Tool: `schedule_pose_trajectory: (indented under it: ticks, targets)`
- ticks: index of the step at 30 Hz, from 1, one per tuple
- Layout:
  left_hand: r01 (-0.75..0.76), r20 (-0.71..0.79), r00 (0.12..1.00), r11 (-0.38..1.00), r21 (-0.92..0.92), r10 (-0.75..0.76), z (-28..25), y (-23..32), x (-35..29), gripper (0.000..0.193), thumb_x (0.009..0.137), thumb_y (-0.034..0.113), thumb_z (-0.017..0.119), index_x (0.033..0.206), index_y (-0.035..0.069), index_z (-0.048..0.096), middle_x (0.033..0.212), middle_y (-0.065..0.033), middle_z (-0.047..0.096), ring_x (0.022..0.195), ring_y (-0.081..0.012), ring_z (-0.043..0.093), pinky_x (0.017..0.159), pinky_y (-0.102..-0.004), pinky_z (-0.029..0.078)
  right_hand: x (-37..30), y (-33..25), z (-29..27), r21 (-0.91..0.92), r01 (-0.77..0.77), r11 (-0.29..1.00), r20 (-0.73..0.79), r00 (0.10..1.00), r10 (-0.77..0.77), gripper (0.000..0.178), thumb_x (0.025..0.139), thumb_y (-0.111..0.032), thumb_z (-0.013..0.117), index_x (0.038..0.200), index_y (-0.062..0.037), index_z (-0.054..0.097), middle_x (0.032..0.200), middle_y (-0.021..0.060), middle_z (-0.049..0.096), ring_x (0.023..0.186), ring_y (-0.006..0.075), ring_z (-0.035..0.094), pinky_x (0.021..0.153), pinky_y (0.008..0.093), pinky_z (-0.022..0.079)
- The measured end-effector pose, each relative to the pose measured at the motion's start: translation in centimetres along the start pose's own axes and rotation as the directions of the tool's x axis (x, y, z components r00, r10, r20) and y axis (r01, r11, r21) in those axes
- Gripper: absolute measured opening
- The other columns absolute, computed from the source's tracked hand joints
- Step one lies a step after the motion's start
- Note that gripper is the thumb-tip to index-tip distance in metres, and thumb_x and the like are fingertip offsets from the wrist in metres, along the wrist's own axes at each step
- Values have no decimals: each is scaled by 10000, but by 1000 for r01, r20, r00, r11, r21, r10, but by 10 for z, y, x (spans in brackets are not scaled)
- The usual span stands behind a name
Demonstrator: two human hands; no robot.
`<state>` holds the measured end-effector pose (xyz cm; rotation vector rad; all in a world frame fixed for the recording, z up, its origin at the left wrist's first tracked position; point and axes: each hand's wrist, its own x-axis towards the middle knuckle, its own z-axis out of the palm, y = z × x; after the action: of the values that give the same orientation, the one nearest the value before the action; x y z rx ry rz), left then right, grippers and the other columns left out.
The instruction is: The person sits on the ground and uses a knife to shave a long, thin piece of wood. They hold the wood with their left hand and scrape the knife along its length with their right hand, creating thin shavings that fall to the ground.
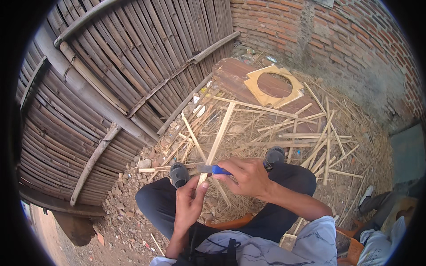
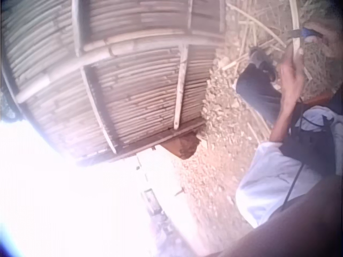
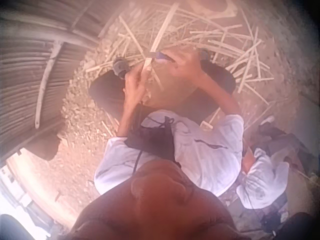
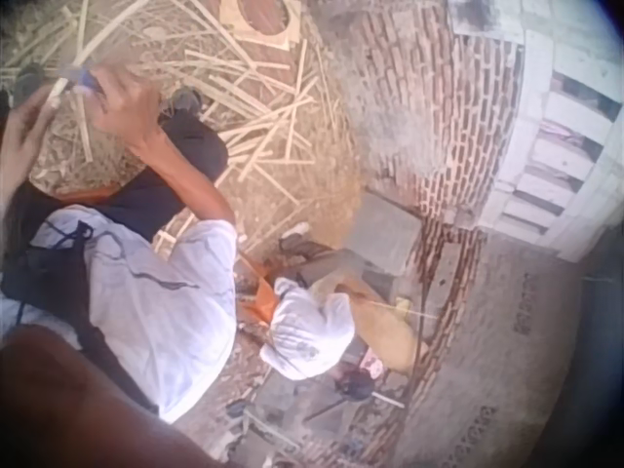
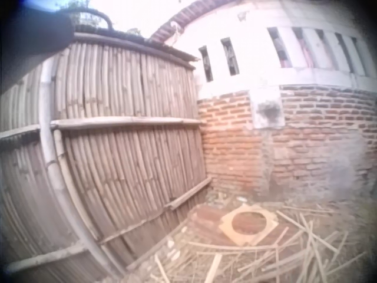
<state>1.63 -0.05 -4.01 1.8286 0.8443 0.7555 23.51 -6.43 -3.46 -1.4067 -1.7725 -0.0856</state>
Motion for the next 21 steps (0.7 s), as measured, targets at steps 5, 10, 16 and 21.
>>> schedule_pose_trajectory:
  ticks: [5, 10, 16, 21]
  targets:
    - [-46, -45, 998, 999, 18, 47, 8, 3, 4, 264, 1048, 157, 733, 1264, 6, 748, 657, -108, 604, 564, -152, 510, 554, -352, 425, 1, -3, -5, 4, -45, 999, 34, 998, 45, 263, 944, -267, 829, 1098, -67, 756, 895, 88, 762, 697, 281, 757, 582, 386, 583]
    - [-57, -50, 997, 997, 61, 60, 13, 4, 3, 256, 1046, 157, 736, 1250, 1, 751, 650, -86, 596, 553, -135, 500, 540, -349, 409, 1, -1, -9, -43, -51, 998, -15, 999, 51, 256, 942, -251, 832, 1098, -60, 766, 885, 92, 763, 701, 279, 762, 576, 382, 579]
    - [111, 82, 991, 993, -43, -107, 1, -9, -28, 251, 1076, 108, 696, 1288, -15, 751, 774, 14, 643, 666, -38, 486, 582, -250, 378, 19, 40, -50, -142, -239, 961, -357, 917, 175, 274, 980, -244, 817, 1084, 4, 764, 866, 137, 770, 694, 260, 759, 603, 364, 568]
    - [185, 108, 978, 982, -36, -180, -26, -5, -37, 255, 1076, 65, 692, 1302, -39, 747, 903, 31, 702, 791, -4, 526, 664, -197, 411, 23, 52, -86, -71, -471, 879, -491, 784, 380, 312, 1030, -270, 781, 1094, 33, 749, 838, 132, 744, 649, 185, 679, 602, 322, 509]
